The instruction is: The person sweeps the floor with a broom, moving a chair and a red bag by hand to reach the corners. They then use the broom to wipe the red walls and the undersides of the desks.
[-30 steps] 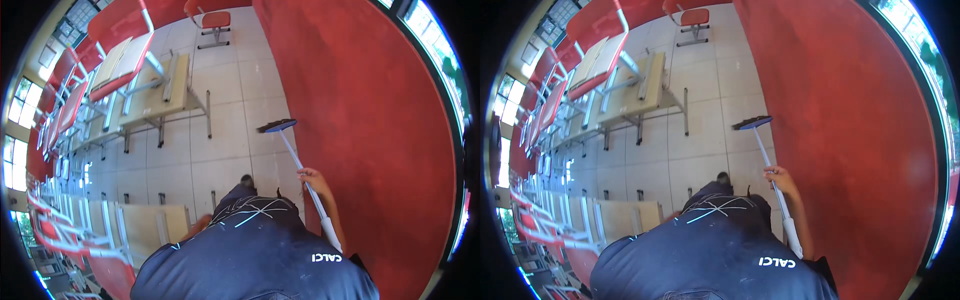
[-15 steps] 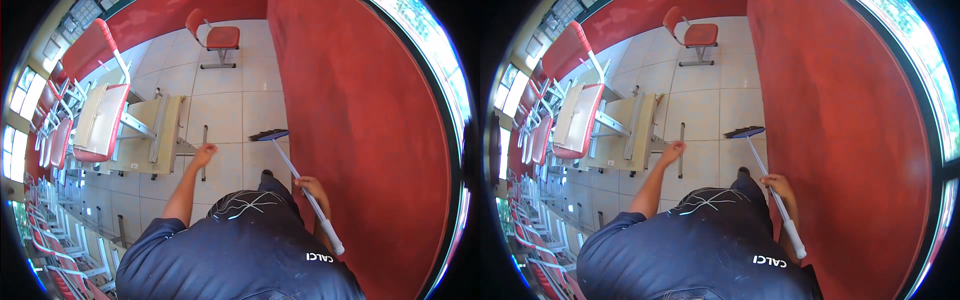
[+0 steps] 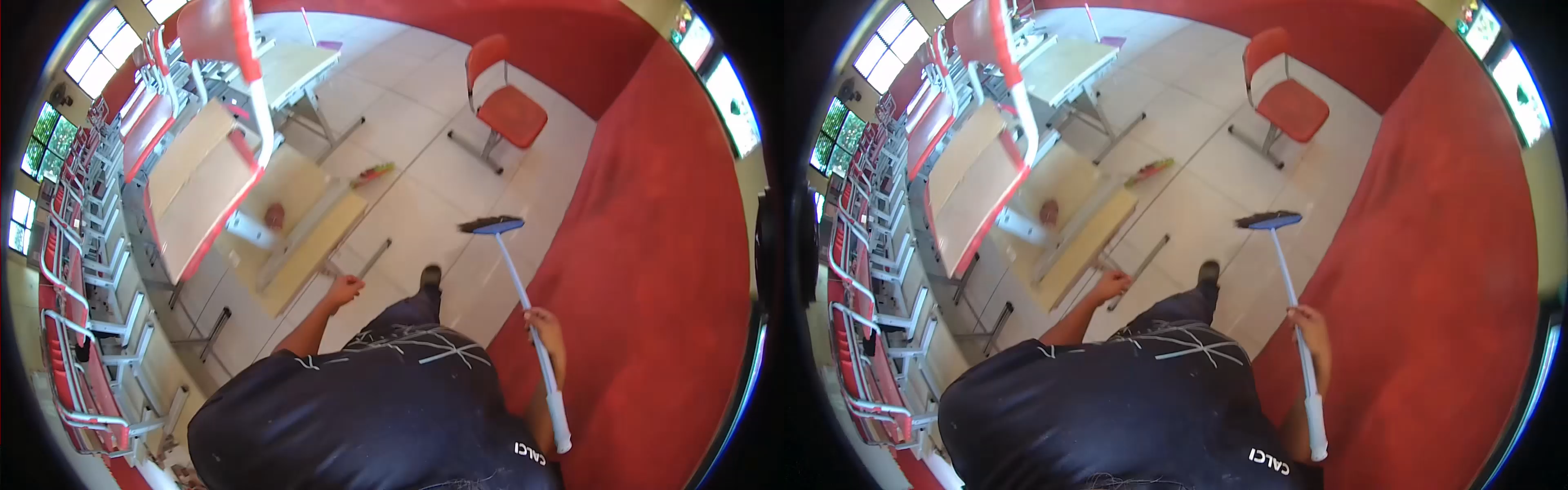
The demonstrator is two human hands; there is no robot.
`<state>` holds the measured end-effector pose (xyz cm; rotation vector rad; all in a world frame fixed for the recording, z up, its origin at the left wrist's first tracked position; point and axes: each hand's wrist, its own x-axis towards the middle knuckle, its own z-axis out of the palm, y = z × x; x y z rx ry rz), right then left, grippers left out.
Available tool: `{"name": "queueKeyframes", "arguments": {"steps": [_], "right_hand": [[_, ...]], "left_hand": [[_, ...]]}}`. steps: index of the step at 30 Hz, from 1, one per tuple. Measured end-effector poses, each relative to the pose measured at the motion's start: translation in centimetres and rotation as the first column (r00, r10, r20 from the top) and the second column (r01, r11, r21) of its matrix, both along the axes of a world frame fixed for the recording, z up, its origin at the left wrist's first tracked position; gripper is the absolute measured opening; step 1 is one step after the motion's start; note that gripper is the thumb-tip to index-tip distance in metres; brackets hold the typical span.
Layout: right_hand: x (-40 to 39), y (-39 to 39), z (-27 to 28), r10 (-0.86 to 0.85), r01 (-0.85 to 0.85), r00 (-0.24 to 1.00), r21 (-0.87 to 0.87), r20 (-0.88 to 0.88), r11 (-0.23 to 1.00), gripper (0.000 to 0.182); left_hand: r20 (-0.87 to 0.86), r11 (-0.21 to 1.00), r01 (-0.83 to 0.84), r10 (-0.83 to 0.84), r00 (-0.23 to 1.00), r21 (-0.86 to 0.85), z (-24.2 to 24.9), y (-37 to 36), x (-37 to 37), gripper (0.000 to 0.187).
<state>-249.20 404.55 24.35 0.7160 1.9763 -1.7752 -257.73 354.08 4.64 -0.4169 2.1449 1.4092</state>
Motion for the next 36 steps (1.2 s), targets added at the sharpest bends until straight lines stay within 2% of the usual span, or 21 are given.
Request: {"name": "queueKeyframes", "arguments": {"steps": [2, 4, 6, 8, 10, 12, 14, 15, 16, 18, 19, 22, 24, 26, 27, 28, 29, 30, 31, 35, 36], "right_hand": [[-5.7, 2.5, -1.2, -0.04, 0.039, 0.999, -0.01, -0.025, 0.999, 0.026], [-9.2, 3.8, -0.7, -0.071, 0.067, 0.996, -0.077, -0.045, 0.995, 0.025], [-13.5, 4.9, 1.0, -0.172, 0.168, 0.985, -0.128, -0.016, 0.977, 0.026], [-15.3, 6.8, 1.7, -0.252, 0.255, 0.967, -0.143, 0.034, 0.956, 0.026], [-19.1, 9.2, 0.8, -0.308, 0.306, 0.951, -0.138, 0.008, 0.942, 0.026], [-22.0, 11.5, -0.6, -0.249, 0.247, 0.968, -0.11, -0.002, 0.963, 0.025], [-26.1, 13.8, -3.7, -0.281, 0.28, 0.96, -0.138, 0.014, 0.95, 0.024], [-28.3, 15.3, -5.2, -0.295, 0.296, 0.955, -0.143, 0.028, 0.944, 0.023], [-31.0, 17.2, -7.0, -0.239, 0.24, 0.97, -0.046, 0.031, 0.97, 0.023], [-37.4, 21.0, -9.4, -0.175, 0.176, 0.982, -0.004, 0.063, 0.984, 0.022], [-39.6, 22.4, -9.2, -0.151, 0.15, 0.984, 0.015, 0.094, 0.989, 0.022], [-47.1, 26.3, -7.6, -0.25, 0.267, 0.946, -0.057, 0.204, 0.962, 0.024], [-51.3, 29.2, -7.7, -0.262, 0.281, 0.937, -0.05, 0.231, 0.959, 0.022], [-54.6, 32.4, -9.1, -0.244, 0.259, 0.937, -0.026, 0.251, 0.966, 0.022], [-56.0, 33.2, -8.2, -0.266, 0.283, 0.93, -0.032, 0.254, 0.959, 0.022], [-58.3, 33.2, -6.2, -0.287, 0.305, 0.919, -0.026, 0.269, 0.952, 0.022], [-59.5, 33.4, -5.0, -0.31, 0.328, 0.907, -0.017, 0.284, 0.944, 0.022], [-59.7, 34.2, -4.6, -0.338, 0.355, 0.894, -0.004, 0.293, 0.935, 0.022], [-60.8, 34.7, -4.5, -0.363, 0.38, 0.886, -0.003, 0.288, 0.925, 0.022], [-63.7, 31.8, -2.0, -0.476, 0.477, 0.852, 0.052, 0.219, 0.877, 0.024], [-64.1, 30.1, -1.0, -0.503, 0.498, 0.841, 0.08, 0.201, 0.864, 0.03]], "left_hand": [[-0.083, 0.995, 0.096, -0.094, 0.992, 0.017, -0.4, 4.2, -9.5, 0.027], [-0.109, 0.981, 0.184, -0.177, 0.978, 0.057, 0.7, 8.6, -14.7, 0.03], [-0.299, 0.923, 0.381, -0.38, 0.875, -0.059, 0.4, 12.7, -22.9, 0.031], [-0.346, 0.869, 0.456, -0.494, 0.798, -0.189, 1.6, 17.5, -30.4, 0.035], [-0.395, 0.868, 0.46, -0.496, 0.773, -0.19, 3.8, 22.7, -37.6, 0.047], [-0.487, 0.877, 0.446, -0.472, 0.735, -0.178, 7.1, 27.8, -43.6, 0.061], [-0.571, 0.909, 0.401, -0.388, 0.724, -0.111, 7.9, 32.5, -48.5, 0.072], [-0.559, 0.92, 0.384, -0.359, 0.748, -0.076, 8.8, 34.1, -50.5, 0.073], [-0.541, 0.929, 0.367, -0.327, 0.775, -0.036, 9.4, 35.7, -51.9, 0.074], [-0.498, 0.935, 0.351, -0.287, 0.818, 0.037, 8.9, 38.3, -53.9, 0.082], [-0.452, 0.944, 0.331, -0.288, 0.844, 0.016, 7.8, 38.9, -54.2, 0.085], [-0.331, 0.959, 0.273, -0.281, 0.901, -0.071, 6.9, 38.3, -56.4, 0.091], [-0.292, 0.969, 0.222, -0.244, 0.925, -0.106, 6.9, 37.5, -59.9, 0.096], [-0.43, 0.986, 0.053, -0.116, 0.895, -0.157, 1.8, 36.1, -64.4, 0.098], [-0.44, 0.993, -0.101, 0.064, 0.896, -0.059, 1.9, 35.9, -66.2, 0.098], [-0.626, 0.976, -0.193, 0.091, 0.774, -0.097, -1.7, 35.2, -68.5, 0.094], [-0.467, 0.953, -0.247, 0.141, 0.873, -0.173, 2.6, 35.4, -69.8, 0.088], [-0.352, 0.951, -0.282, 0.222, 0.909, -0.129, 6.4, 35.9, -71.2, 0.084], [-0.325, 0.954, -0.279, 0.231, 0.917, -0.109, 7.6, 36.3, -72.8, 0.084], [-0.265, 0.96, -0.262, 0.229, 0.937, -0.098, 6.7, 37.3, -82.8, 0.09], [-0.247, 0.962, -0.256, 0.227, 0.942, -0.09, 6.9, 38.0, -85.9, 0.091]]}}
